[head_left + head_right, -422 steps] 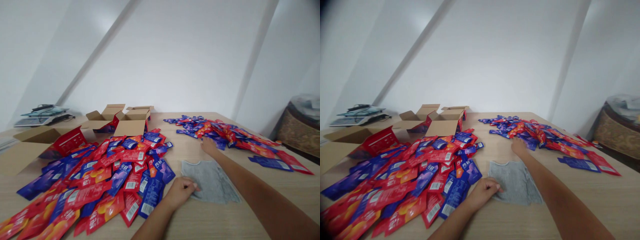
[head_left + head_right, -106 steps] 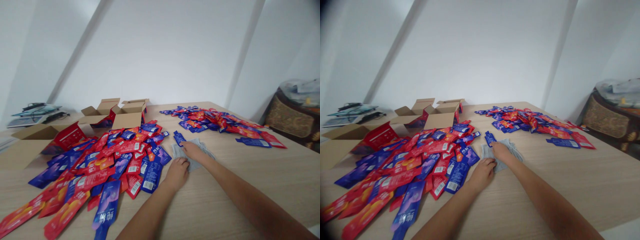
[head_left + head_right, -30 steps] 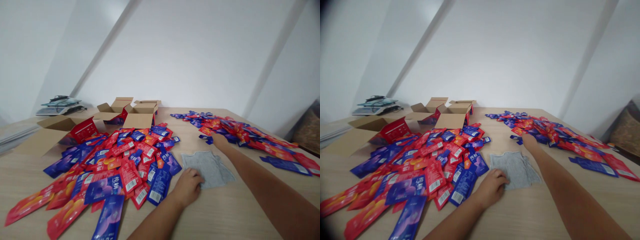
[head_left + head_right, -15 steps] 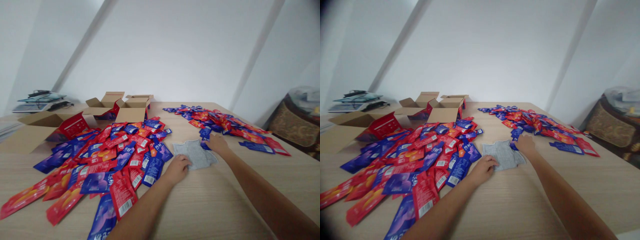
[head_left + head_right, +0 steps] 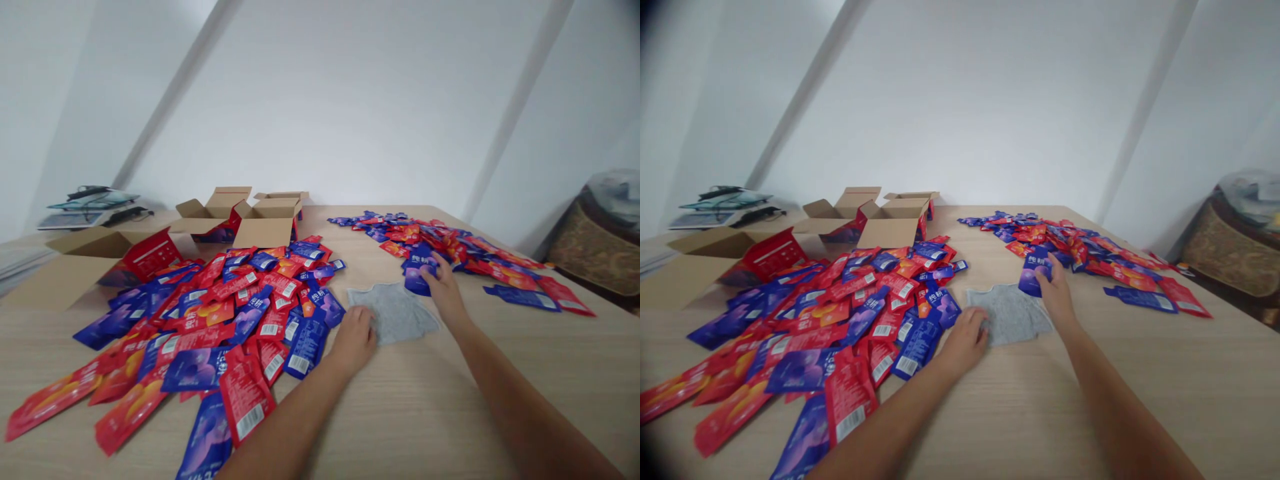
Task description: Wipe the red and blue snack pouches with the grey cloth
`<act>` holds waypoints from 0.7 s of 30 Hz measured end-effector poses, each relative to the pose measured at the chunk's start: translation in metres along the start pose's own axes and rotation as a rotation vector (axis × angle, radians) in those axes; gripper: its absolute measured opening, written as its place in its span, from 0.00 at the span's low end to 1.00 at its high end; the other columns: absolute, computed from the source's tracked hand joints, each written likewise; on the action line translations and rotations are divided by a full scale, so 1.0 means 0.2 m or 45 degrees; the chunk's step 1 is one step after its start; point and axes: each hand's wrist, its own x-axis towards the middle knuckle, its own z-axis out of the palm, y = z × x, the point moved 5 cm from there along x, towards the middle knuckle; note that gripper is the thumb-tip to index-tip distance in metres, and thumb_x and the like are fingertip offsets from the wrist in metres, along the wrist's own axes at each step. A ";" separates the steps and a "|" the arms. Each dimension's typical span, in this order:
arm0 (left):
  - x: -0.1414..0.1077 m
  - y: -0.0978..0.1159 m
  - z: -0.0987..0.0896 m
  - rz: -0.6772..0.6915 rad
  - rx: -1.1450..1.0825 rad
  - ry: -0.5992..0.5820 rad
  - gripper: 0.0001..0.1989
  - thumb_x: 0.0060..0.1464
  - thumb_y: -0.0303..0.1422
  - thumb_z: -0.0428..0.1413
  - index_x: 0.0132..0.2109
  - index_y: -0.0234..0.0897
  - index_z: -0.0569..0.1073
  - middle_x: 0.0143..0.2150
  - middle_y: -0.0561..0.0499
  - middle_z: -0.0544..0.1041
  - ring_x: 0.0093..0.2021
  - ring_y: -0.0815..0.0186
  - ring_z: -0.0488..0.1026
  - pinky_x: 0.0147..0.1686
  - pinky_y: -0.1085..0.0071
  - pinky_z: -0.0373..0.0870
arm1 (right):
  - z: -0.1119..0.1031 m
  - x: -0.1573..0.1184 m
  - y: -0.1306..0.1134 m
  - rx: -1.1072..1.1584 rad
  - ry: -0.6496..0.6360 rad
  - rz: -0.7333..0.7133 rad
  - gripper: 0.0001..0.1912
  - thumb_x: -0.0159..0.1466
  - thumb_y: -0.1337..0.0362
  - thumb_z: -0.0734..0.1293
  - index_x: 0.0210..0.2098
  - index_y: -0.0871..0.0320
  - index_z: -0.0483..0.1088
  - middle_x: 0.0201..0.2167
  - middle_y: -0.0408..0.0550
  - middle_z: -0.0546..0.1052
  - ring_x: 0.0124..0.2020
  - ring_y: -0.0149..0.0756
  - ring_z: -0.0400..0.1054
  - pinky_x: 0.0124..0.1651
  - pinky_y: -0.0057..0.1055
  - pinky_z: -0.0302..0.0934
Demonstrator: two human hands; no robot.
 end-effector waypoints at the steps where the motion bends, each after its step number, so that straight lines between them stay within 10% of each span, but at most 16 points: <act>1: 0.00 -0.01 0.00 -0.068 0.074 0.025 0.18 0.52 0.26 0.49 0.51 0.32 0.66 0.54 0.40 0.67 0.57 0.58 0.61 0.57 0.56 0.58 | 0.02 -0.04 -0.04 0.040 -0.037 -0.024 0.31 0.64 0.55 0.54 0.64 0.54 0.47 0.58 0.52 0.64 0.53 0.40 0.63 0.52 0.38 0.60; 5: 0.00 -0.02 0.03 -0.154 0.320 -0.045 0.25 0.56 0.31 0.47 0.59 0.23 0.59 0.62 0.33 0.59 0.64 0.51 0.51 0.61 0.51 0.48 | 0.22 -0.26 -0.17 -0.327 -0.430 -0.210 0.23 0.64 0.54 0.55 0.56 0.52 0.63 0.49 0.51 0.71 0.51 0.44 0.63 0.56 0.43 0.55; 9: -0.01 0.00 0.06 -0.140 0.447 -0.155 0.27 0.58 0.34 0.43 0.61 0.21 0.57 0.64 0.32 0.57 0.65 0.51 0.49 0.62 0.51 0.46 | 0.31 -0.41 -0.23 -0.734 -0.455 -0.341 0.23 0.65 0.53 0.55 0.56 0.51 0.65 0.49 0.56 0.68 0.50 0.48 0.60 0.53 0.44 0.55; 21: -0.03 -0.02 0.07 -0.174 0.629 -0.171 0.28 0.61 0.39 0.39 0.61 0.23 0.60 0.64 0.35 0.57 0.65 0.53 0.50 0.63 0.53 0.43 | 0.25 -0.30 -0.14 -0.720 -0.493 -0.210 0.21 0.65 0.55 0.57 0.52 0.59 0.68 0.47 0.56 0.72 0.50 0.44 0.62 0.53 0.38 0.53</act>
